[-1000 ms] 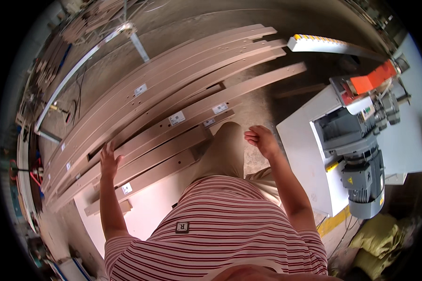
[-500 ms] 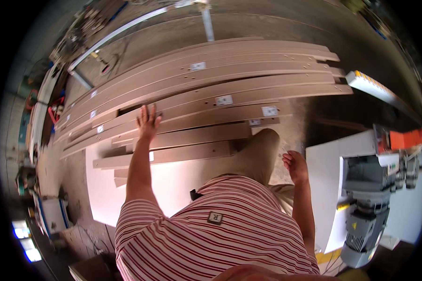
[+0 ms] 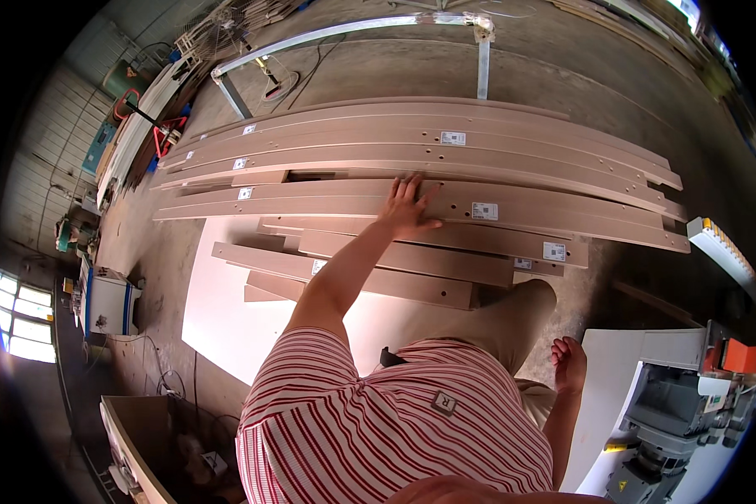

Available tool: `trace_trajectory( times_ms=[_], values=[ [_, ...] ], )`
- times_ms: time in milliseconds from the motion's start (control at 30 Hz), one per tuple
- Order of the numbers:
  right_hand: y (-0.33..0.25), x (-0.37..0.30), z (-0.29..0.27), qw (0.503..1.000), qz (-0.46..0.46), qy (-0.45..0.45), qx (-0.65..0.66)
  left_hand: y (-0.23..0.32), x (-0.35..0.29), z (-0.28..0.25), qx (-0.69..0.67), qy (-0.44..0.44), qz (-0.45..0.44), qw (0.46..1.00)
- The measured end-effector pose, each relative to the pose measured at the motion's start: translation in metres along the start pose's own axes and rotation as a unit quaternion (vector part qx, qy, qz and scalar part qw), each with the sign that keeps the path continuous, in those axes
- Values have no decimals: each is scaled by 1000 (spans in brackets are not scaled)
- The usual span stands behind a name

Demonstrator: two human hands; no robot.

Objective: The person sits on the floor in a workshop and repeatedly picks up long, light-colored wooden planks from a pile. They lift each plank, turn it over to inspect the surface, and place it back onto the stack.

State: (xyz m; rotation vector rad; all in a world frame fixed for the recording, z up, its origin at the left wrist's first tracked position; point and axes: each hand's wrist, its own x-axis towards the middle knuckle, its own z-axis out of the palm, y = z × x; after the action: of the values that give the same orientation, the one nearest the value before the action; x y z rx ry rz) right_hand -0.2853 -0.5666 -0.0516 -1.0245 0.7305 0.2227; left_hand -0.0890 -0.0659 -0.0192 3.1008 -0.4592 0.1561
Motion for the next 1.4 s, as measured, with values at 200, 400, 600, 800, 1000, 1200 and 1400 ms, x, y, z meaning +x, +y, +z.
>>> trace_trajectory(
  times_ms=[200,400,600,800,1000,1200,1400],
  values=[
    [9,9,0,1000,6,-16,9,12,11,-13,-34,-6,15,999],
    [27,26,4,998,29,-42,35,41,20,-22,-45,-23,75,996],
    [9,0,27,995,-15,-57,-79,42,28,-6,-7,-54,76,996],
    [14,-11,-25,994,-45,15,-98,21,35,31,-160,39,60,985],
    [112,16,-158,822,-194,248,-475,35,62,25,-101,114,-9,988],
    [136,-16,-162,830,-169,292,-444,20,80,45,-89,151,-11,984],
    [131,-17,-139,748,-126,419,-499,4,74,56,-162,154,-28,974]
  ],
)
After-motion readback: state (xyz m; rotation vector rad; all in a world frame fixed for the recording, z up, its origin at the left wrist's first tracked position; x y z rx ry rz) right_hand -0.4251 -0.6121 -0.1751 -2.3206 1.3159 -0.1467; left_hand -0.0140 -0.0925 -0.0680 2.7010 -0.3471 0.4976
